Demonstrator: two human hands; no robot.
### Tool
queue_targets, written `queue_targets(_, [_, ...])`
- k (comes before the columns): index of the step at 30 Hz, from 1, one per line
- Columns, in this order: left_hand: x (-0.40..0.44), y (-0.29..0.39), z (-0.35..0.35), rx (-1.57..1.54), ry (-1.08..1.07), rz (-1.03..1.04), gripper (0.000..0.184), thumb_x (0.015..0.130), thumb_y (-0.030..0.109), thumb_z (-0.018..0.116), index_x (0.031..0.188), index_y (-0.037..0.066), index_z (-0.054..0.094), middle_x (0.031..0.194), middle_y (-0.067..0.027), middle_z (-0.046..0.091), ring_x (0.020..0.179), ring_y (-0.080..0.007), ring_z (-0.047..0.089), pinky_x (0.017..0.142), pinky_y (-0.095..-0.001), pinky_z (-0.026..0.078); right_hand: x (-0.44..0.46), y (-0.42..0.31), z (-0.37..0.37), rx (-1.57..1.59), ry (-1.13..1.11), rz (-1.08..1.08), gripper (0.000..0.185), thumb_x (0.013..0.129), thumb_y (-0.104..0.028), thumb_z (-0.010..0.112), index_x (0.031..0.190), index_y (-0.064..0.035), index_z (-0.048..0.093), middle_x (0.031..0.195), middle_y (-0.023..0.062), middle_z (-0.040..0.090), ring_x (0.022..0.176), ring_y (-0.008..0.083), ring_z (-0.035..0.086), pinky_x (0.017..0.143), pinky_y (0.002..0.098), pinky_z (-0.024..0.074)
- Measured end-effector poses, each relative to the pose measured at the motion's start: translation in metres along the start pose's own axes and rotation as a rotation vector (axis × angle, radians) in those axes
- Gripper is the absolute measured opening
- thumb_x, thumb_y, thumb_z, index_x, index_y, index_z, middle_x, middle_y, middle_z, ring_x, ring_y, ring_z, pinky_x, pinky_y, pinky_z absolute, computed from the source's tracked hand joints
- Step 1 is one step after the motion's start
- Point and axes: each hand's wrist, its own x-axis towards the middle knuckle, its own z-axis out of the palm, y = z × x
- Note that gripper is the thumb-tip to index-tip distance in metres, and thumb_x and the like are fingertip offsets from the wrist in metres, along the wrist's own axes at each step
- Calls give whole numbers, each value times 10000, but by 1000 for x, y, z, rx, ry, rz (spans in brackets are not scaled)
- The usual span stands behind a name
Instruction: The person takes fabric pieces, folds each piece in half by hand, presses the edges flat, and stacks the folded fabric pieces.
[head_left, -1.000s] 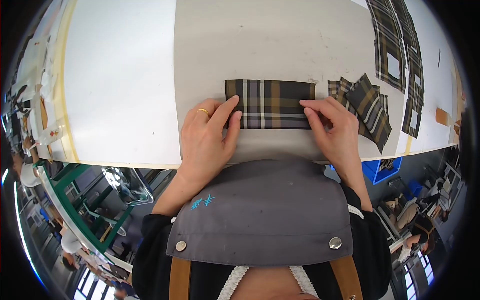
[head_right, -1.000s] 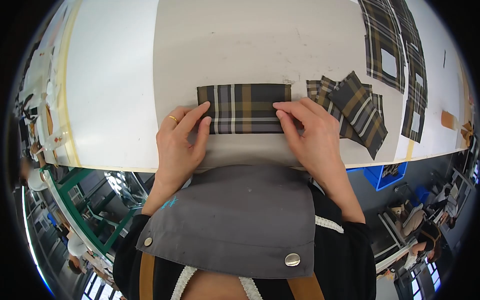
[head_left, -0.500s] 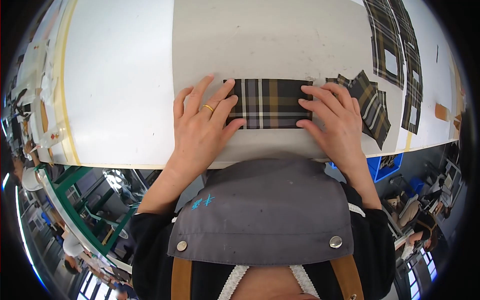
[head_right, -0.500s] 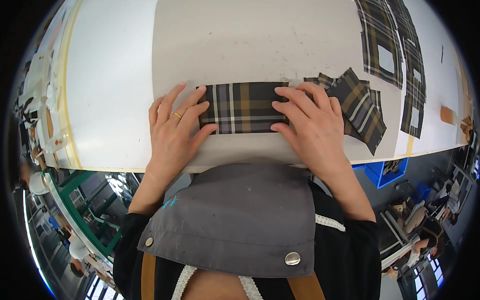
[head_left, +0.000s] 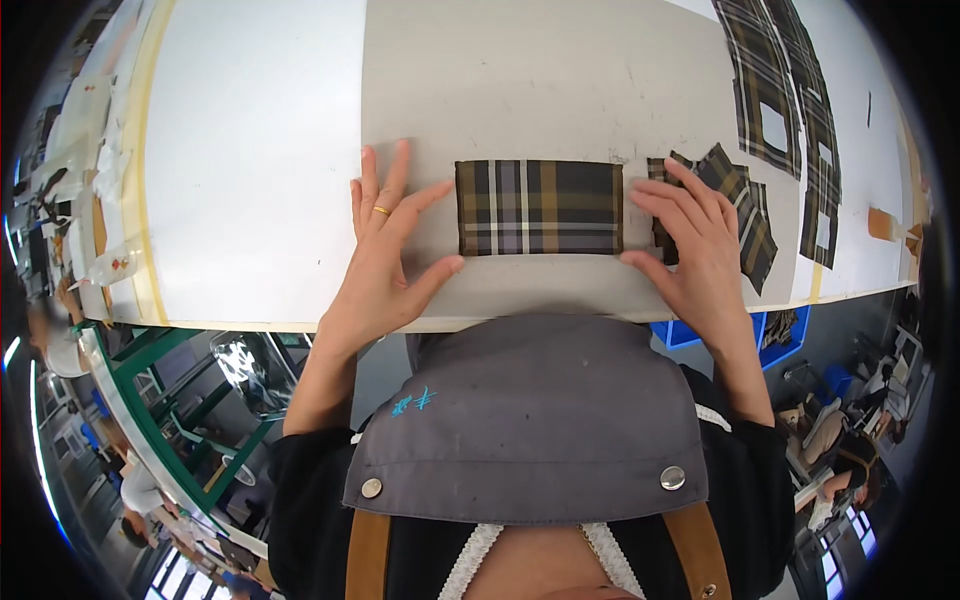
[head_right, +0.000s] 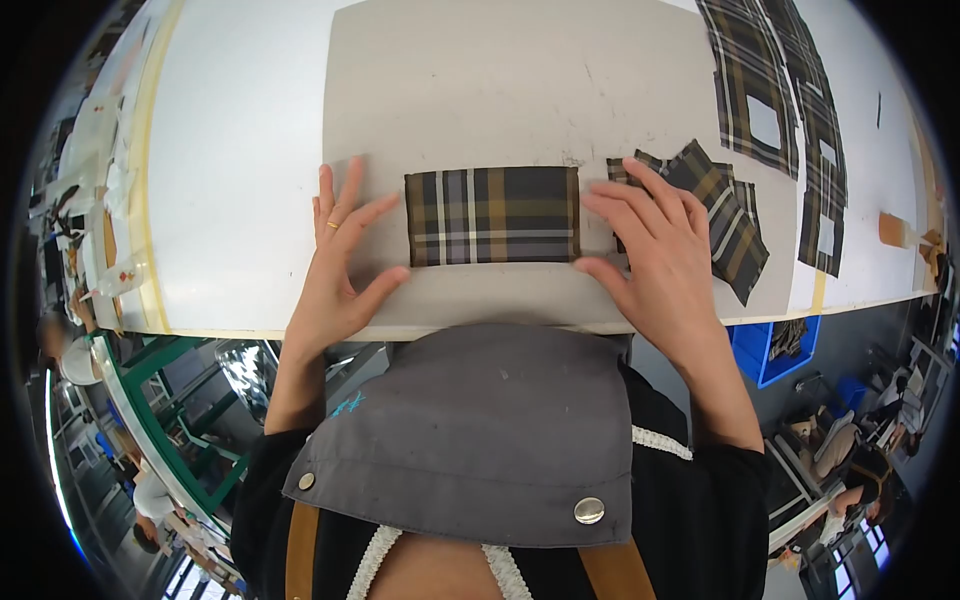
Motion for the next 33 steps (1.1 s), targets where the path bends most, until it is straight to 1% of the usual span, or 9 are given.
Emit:
queue_targets(2, [4,11,4,54,22,26,610,910,167,662,1473,87,441,1640,-174,221,1541,-385,60,1208,-571,23,3,-7,6,15,70,16,592,766,-268,802,1295,-105,591,1389,44,553,1393,283,421,1110,488,314])
queue_targets(5, [20,33,35,188,22,83,675,970,181,538,1548,-8,247,1636,-205,195,1535,-390,88,1215,-547,63,23,-39,30,117,78,-91,917,841,-511,693,1514,-5,330,1568,180,333,1467,343,302,1192,540,193])
queue_targets(13, [11,20,61,343,-42,70,796,966,364,514,1552,-54,175,1636,-230,153,1526,-381,127,1220,-499,137,5,-29,60,39,-70,-90,1169,788,-797,508,1547,41,209,1629,205,200,1523,326,175,1221,462,140])
queue_targets(18, [-9,17,56,407,14,-24,814,973,374,510,1551,-70,148,1636,-244,135,1527,-387,120,1223,-504,98,-20,-28,57,35,-26,-2,1156,791,-748,567,1546,48,202,1630,201,203,1521,342,180,1212,477,173])
queue_targets(23, [-12,17,59,385,99,-15,820,973,356,523,1550,-79,135,1626,-282,119,1520,-423,106,1221,-519,86,-23,-30,55,94,78,-76,884,801,-399,756,1484,16,379,1611,179,279,1496,356,261,1186,506,240])
queue_targets(24, [-14,15,59,352,144,-46,815,970,335,531,1548,-81,135,1622,-292,118,1516,-433,109,1221,-519,89,-15,-37,49,137,109,-85,619,774,-187,783,1326,-13,564,1593,138,340,1486,332,298,1159,512,297])
queue_targets(25, [-14,14,59,310,184,-66,810,968,314,539,1547,-84,135,1617,-302,117,1511,-444,113,1220,-519,92,-7,-36,50,137,209,-143,369,804,-150,751,1139,-36,647,1503,111,476,1441,295,388,1154,508,316])
queue_targets(27, [-17,9,55,244,240,-59,829,978,339,546,1547,-84,119,1602,-308,169,1504,-434,155,1215,-524,106,4,-24,66,210,288,-210,213,810,-113,735,999,-61,653,1350,75,610,1363,262,493,1155,503,325])
queue_targets(33, [-24,9,59,-6,419,-66,718,993,288,518,1533,-76,215,1578,-287,261,1484,-432,218,1207,-503,172,-24,1,-3,139,435,-217,153,803,-20,715,912,-82,626,1234,68,667,1275,257,580,1145,525,335])
